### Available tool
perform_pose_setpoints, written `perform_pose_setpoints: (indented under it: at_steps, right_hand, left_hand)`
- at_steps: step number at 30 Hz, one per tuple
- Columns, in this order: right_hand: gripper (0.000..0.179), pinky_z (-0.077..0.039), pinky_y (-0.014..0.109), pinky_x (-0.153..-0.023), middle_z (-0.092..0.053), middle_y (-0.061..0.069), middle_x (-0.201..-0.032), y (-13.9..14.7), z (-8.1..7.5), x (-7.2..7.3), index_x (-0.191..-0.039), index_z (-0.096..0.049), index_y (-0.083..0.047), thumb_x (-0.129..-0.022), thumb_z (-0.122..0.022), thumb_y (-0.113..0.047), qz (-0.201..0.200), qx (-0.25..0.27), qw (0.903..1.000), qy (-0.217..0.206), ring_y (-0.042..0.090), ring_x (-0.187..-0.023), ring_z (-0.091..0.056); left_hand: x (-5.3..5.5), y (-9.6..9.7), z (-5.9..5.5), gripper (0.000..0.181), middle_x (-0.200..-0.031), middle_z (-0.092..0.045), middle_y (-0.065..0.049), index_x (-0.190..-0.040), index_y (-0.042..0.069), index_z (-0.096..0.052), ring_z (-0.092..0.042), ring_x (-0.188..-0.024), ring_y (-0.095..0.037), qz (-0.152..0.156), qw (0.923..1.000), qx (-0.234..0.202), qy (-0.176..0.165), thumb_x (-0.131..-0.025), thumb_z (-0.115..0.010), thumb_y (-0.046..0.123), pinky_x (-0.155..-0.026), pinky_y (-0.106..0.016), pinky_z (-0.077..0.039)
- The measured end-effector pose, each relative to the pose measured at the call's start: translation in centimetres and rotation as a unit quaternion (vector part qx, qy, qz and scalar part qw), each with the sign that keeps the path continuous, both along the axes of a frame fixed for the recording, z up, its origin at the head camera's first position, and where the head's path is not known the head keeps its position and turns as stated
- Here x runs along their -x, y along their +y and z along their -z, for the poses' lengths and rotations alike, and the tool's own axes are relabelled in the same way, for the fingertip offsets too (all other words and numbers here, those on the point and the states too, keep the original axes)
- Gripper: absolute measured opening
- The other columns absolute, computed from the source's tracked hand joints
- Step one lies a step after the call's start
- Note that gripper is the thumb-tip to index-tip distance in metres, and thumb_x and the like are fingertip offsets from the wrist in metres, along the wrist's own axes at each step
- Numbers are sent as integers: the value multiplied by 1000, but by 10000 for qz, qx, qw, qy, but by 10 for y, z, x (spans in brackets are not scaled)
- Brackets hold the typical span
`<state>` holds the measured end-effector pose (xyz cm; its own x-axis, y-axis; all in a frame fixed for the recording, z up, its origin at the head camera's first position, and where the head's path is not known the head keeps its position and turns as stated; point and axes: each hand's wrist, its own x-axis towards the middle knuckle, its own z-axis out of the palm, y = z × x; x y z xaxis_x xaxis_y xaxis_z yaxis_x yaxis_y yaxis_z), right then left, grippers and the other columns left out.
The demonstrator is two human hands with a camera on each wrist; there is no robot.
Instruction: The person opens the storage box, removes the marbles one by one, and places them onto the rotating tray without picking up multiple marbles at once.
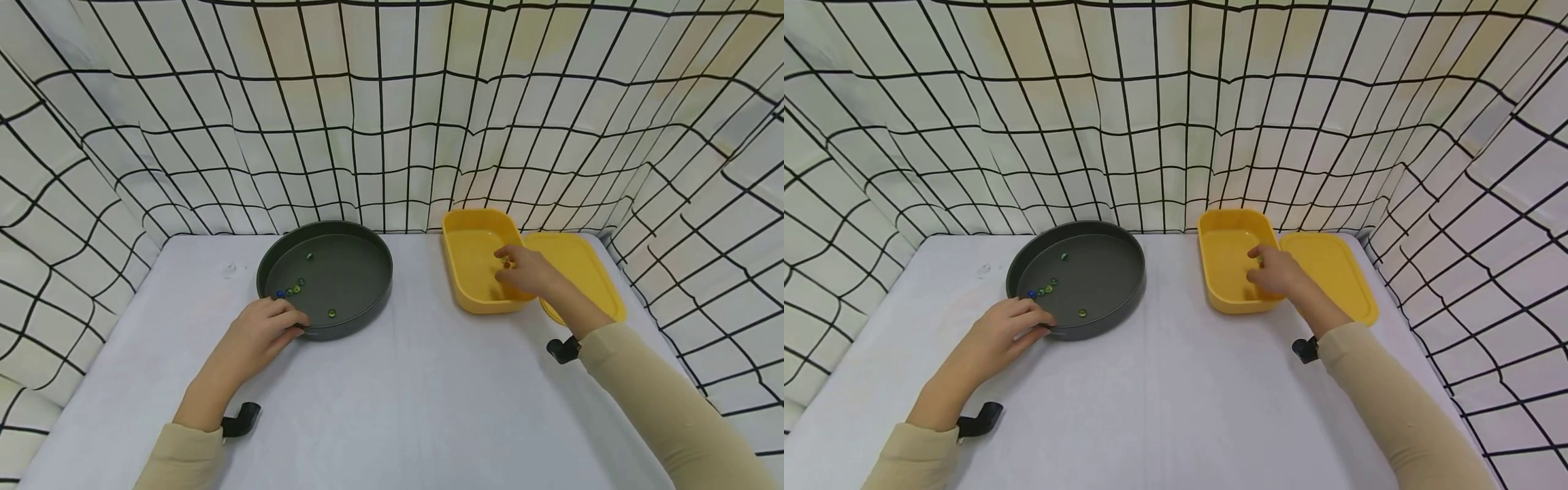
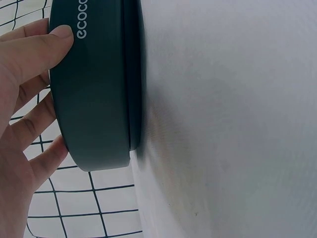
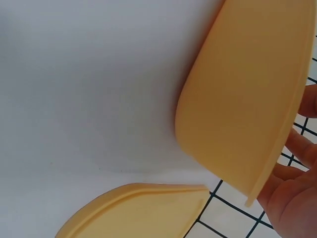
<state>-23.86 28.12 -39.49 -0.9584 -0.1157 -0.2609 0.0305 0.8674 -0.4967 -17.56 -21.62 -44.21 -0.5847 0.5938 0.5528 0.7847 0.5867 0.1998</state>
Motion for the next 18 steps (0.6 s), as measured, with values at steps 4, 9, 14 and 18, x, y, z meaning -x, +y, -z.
perform_pose_setpoints:
  at_steps: [4, 9, 14, 18]
  right_hand:
    - [57, -38, 58, -108, -47, 26, -144, -1, 8, 3, -149, -39, -6, -98, -56, -24, 34, -55, 9998, -175, 41, -127, -47]
    - [64, -32, 60, -112, -42, 27, -149, -5, 16, 6, -152, -33, -3, -96, -56, -22, 0, -49, 9995, -317, 42, -133, -43]
    - [65, -31, 60, -113, -40, 29, -150, -9, 20, 8, -153, -31, 1, -95, -55, -19, -36, -210, 9992, -341, 42, -132, -44]
    - [60, -33, 57, -113, -45, 28, -147, -13, 23, 11, -149, -38, 3, -95, -55, -18, -94, -442, 9987, -231, 40, -130, -46]
  left_hand:
    - [0, 0, 0, 26, -88, -65, 5, -93, 16, -74, -58, -80, -14, -3, 10000, 42, -4, -73, -85, 3, -73, -35, -47]
    - [0, 0, 0, 27, -88, -66, 5, -94, 17, -74, -58, -80, -14, -10, 10000, 43, -25, -74, -85, 3, -73, -35, -47]
    - [0, 0, 1, 26, -88, -66, 5, -94, 17, -74, -58, -80, -14, -22, 10000, 37, -49, -74, -85, 3, -73, -34, -47]
    - [0, 0, 1, 26, -88, -66, 6, -94, 17, -74, -58, -80, -14, -28, 10000, 57, -26, -74, -85, 4, -73, -35, -47]
